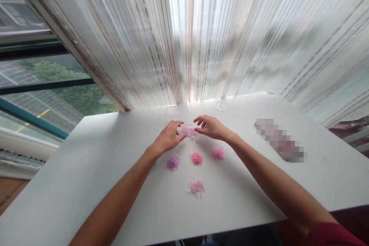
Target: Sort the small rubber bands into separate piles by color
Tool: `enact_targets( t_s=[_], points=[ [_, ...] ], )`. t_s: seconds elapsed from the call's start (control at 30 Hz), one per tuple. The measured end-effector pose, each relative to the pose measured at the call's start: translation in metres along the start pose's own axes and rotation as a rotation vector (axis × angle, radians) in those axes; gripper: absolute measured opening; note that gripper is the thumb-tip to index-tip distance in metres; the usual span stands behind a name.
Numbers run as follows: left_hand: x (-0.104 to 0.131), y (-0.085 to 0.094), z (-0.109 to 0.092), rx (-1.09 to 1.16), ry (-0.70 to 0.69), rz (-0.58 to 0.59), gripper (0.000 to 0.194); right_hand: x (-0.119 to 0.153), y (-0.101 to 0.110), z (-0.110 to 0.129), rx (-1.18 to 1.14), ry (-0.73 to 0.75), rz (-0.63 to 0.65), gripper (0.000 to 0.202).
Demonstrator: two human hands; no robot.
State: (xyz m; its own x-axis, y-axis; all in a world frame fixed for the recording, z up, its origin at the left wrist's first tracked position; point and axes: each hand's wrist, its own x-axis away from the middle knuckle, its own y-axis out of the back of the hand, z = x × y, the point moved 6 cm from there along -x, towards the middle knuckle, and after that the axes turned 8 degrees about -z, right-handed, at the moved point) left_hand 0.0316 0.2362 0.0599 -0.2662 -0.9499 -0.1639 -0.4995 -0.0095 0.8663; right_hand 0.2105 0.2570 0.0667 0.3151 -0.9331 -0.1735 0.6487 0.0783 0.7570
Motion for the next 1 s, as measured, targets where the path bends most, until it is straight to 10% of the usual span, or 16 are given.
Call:
enact_targets(
  t_s=[0.2,0.4,0.6,1.0],
  points=[
    [0.081,0.039,-0.025,0.207,-0.137,-0.072,0.02,0.068,0.022,0.021,-0.104,0.096,0.099,0.018],
    [0.162,0.002,-0.046,0.271,-0.128,0.072,0.027,0.135,-0.014,0.043,-0.149,0.182,0.495,0.012],
    [0.174,-0.033,-0.05,0.147,-0.086,-0.082,0.03,0.13,-0.039,0.045,-0.023,0.312,0.555,0.019],
    [0.184,-0.03,-0.048,0.164,-0.021,-0.323,0.021,0.14,-0.044,0.027,-0.188,0.436,0.418,0.013]
  ],
)
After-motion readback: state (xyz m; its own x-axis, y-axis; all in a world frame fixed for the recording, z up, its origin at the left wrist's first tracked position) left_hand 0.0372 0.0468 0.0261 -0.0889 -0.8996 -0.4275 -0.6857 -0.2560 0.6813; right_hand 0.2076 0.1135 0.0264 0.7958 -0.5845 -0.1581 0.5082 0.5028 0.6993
